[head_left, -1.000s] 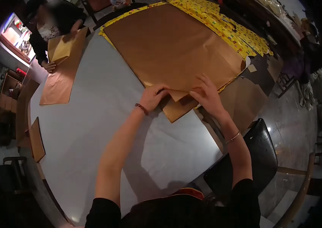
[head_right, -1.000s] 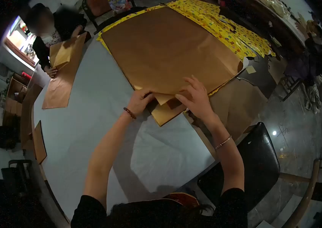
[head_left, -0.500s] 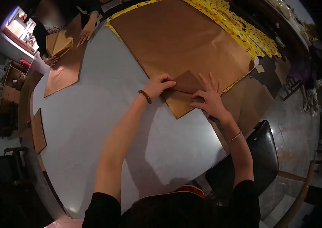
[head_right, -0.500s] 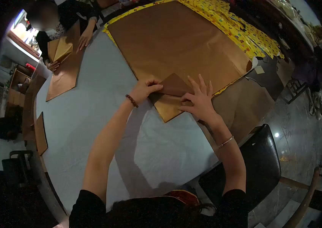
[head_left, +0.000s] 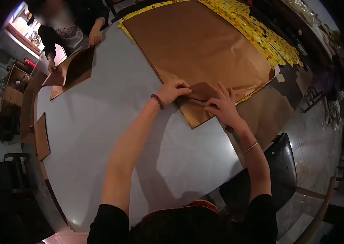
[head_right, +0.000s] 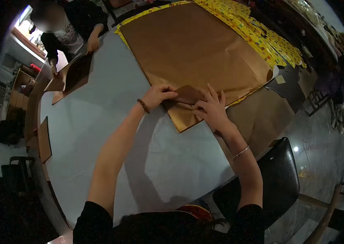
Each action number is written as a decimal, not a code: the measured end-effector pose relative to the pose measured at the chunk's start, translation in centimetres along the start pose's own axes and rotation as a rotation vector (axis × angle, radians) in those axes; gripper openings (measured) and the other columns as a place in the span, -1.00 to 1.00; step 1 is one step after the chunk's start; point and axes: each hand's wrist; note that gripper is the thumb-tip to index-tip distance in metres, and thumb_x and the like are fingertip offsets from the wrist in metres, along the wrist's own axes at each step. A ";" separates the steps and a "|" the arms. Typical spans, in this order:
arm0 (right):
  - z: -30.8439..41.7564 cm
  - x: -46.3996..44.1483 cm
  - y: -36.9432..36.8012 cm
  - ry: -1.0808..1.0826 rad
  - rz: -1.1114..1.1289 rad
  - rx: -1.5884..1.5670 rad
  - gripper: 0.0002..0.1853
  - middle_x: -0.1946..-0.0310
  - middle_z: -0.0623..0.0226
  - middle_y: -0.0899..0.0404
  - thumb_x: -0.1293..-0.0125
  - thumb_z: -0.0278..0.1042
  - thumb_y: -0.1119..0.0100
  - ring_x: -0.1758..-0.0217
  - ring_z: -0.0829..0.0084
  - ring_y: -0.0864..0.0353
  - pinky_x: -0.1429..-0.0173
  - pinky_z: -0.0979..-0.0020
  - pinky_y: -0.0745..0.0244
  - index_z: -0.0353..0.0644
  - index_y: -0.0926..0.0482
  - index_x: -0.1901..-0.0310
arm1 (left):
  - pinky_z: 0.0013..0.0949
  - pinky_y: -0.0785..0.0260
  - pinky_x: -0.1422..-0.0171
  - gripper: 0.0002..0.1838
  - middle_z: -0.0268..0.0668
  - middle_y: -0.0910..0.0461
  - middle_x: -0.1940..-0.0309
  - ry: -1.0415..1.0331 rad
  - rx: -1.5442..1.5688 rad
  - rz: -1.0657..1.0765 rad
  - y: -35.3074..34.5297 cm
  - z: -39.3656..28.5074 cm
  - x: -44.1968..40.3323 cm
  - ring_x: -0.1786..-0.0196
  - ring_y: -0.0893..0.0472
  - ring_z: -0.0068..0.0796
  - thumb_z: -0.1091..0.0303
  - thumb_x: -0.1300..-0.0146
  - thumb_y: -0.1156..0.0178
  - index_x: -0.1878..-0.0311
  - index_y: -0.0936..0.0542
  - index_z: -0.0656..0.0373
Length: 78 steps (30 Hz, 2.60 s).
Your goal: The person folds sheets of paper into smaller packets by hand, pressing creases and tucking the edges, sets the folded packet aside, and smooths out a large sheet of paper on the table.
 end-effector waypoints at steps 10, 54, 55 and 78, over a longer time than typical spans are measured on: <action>2.0 -0.5 0.7 0.005 0.080 0.017 -0.71 -0.27 0.25 -0.31 -0.10 -0.07 -0.34 -0.53 0.10 0.04 -0.42 -0.32 0.31 0.05 -0.61 0.16 | -0.52 -0.35 0.18 -0.83 -0.44 -0.59 0.40 -0.046 0.091 0.017 0.0 1.8 -0.6 0.31 -0.50 -0.67 0.33 -0.23 -0.25 0.26 -0.61 0.25; 2.8 0.1 1.2 -0.050 -0.239 0.011 -0.81 -0.41 0.26 -0.13 -0.14 -0.10 -0.34 -0.54 0.03 0.16 -0.44 -0.24 0.40 -0.02 -0.66 0.38 | -0.50 -0.39 0.07 -0.71 -0.39 -0.64 0.30 -0.022 0.034 0.047 0.6 1.7 -0.4 0.20 -0.54 -0.65 0.21 -0.28 -0.23 0.10 -0.64 0.25; 2.6 -0.2 1.4 -0.050 -0.241 0.013 -0.81 -0.41 0.26 -0.13 -0.14 -0.10 -0.34 -0.54 0.03 0.16 -0.44 -0.24 0.40 -0.02 -0.66 0.38 | -0.50 -0.38 0.05 -0.70 -0.39 -0.64 0.28 -0.032 0.099 0.072 0.9 1.6 -0.2 0.18 -0.54 -0.64 0.21 -0.27 -0.24 0.07 -0.64 0.25; 2.5 -3.4 3.2 -0.128 -0.050 -0.206 -0.76 0.42 0.12 -0.54 -0.16 -0.23 -0.29 0.24 0.03 -0.49 0.19 0.17 -0.33 -0.24 -0.54 0.30 | -0.45 -0.40 0.00 -0.78 -0.35 -0.63 0.19 -0.125 0.175 -0.002 -0.9 0.3 1.1 0.10 -0.57 -0.57 0.38 -0.23 -0.24 0.10 -0.59 0.26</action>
Point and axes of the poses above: each hand's wrist, its own x-axis away from the middle knuckle, its own y-axis out of the back of the hand, z = x × y
